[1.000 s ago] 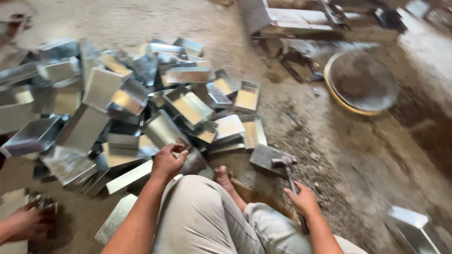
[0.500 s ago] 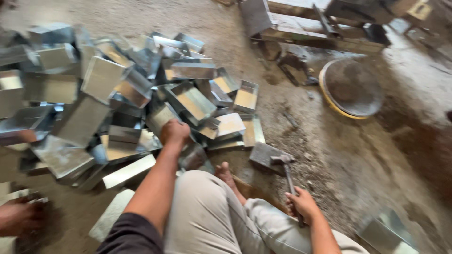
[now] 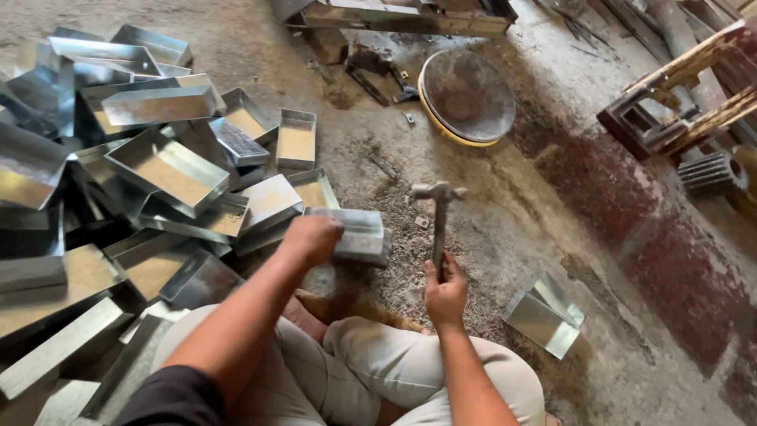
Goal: The person sits on the floor and uses a hammer to strike the edges of small rectangular metal boxes. They repeatedly pick up a box, place it on a stone block, and hit it with the hammer before moving it aside and selecting another.
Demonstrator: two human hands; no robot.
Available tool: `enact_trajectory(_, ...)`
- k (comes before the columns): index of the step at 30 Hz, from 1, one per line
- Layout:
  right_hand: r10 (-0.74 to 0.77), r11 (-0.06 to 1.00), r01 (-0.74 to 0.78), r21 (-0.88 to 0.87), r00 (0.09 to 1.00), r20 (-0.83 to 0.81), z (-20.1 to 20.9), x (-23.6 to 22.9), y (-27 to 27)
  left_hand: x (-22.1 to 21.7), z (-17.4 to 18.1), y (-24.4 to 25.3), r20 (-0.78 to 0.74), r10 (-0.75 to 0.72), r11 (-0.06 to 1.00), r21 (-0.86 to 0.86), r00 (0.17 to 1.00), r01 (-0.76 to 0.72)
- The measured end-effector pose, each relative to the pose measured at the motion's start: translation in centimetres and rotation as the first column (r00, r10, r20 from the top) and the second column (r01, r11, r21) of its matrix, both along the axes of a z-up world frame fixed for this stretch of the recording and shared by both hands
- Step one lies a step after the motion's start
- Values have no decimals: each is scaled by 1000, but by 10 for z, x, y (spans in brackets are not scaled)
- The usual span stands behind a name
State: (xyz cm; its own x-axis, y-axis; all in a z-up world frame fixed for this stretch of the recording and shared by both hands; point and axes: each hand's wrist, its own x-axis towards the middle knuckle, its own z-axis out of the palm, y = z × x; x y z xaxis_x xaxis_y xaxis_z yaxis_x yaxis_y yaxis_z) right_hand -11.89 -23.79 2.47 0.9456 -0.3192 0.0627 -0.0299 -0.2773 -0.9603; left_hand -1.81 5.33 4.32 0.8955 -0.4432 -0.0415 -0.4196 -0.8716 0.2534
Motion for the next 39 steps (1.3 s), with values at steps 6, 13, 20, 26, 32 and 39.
enact_trajectory(6, 127, 976, -124, 179, 992, -6, 46, -11, -13, 0, -44, -22, -120, 11, 1000, -18, 993, -13)
enact_trajectory(13, 127, 925, -53, -377, 976, 174, 52, -6, -10, 12, -18, -16, -99, 130, 985, 123, 987, -117)
enact_trajectory(20, 176, 852, -239, -466, 969, -174, 45, 6, 3, 17, -18, -13, -146, 111, 990, 108, 983, -96)
enact_trajectory(26, 159, 828, -210, -519, 977, -143, 47, 4, 6, 12, -14, -7, -157, 149, 989, 46, 976, -144)
enact_trajectory(32, 117, 984, -55, -171, 921, 373, 13, -7, -8, 6, -22, 0, -131, 174, 984, 53, 976, -168)
enact_trajectory(39, 239, 767, -248, -592, 966, -95, 7, 7, 6, 9, -23, -3, -70, 194, 981, 14, 979, -193)
